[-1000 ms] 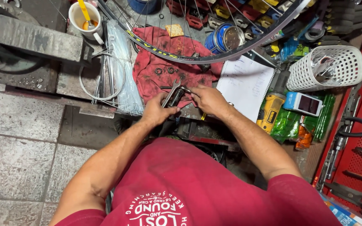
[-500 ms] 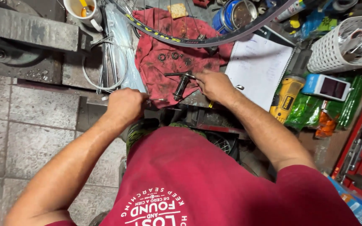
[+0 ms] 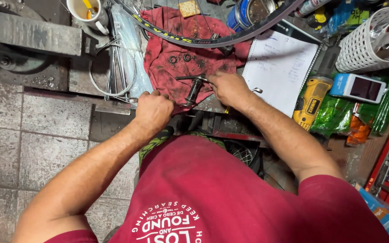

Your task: Repairing and reassembling a bicycle wheel hub, including cleaning parts and installing the axle and bearings.

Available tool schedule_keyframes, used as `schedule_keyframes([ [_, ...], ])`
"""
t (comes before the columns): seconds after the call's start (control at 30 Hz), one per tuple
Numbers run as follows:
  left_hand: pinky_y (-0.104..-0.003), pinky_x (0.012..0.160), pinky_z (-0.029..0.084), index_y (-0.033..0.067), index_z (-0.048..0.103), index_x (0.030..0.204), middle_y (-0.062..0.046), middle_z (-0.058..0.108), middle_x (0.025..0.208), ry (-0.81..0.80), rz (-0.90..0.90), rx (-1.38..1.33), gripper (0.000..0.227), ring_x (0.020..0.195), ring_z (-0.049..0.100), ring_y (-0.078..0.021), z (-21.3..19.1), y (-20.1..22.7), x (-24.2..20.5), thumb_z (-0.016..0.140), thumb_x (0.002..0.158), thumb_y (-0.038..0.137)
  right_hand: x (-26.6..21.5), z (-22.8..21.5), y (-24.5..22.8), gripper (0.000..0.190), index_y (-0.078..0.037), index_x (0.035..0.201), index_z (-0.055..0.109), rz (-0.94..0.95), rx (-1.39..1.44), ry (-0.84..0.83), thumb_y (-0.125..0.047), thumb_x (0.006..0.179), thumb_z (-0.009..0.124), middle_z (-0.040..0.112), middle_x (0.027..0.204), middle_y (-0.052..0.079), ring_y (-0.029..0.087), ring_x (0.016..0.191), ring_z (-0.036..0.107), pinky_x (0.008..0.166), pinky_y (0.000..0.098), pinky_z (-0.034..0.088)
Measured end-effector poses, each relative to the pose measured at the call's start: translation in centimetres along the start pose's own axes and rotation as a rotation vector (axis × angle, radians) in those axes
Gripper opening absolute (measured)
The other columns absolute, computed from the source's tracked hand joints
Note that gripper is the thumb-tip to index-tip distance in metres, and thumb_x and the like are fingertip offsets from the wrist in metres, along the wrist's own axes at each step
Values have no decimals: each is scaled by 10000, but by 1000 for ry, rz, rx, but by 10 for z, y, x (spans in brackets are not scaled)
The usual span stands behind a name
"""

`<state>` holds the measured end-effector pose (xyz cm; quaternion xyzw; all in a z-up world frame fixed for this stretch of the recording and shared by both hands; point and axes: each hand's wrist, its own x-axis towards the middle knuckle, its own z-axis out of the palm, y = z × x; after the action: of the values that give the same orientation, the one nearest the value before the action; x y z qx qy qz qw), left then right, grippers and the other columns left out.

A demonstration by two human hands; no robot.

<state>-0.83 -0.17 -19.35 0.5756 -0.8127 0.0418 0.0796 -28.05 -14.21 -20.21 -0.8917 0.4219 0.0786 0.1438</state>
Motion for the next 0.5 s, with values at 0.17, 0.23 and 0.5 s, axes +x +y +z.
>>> schedule_keyframes([
  [0.17,-398,627,492,274,755,689,55,703,667,-16,38,48,139,732,686,-221,13,-11,5,645,760,227,-8,-7,-4,197,-281,1087,699,-27,41,40,-363,1031,530,693,977,57,406,828,752,733,522,624],
  [0.23,-393,619,485,255,752,700,53,690,653,-17,58,51,127,722,677,-221,15,-15,9,646,758,216,-12,-14,-8,201,-272,1094,701,-36,56,54,-358,1035,529,691,976,63,413,820,750,726,522,624],
  [0.5,-367,611,493,256,698,699,53,654,610,-38,136,22,116,715,679,-197,9,-24,20,628,777,205,-13,-26,0,322,-353,1348,640,-134,-36,32,-397,1074,476,700,1058,51,424,815,759,743,533,631],
])
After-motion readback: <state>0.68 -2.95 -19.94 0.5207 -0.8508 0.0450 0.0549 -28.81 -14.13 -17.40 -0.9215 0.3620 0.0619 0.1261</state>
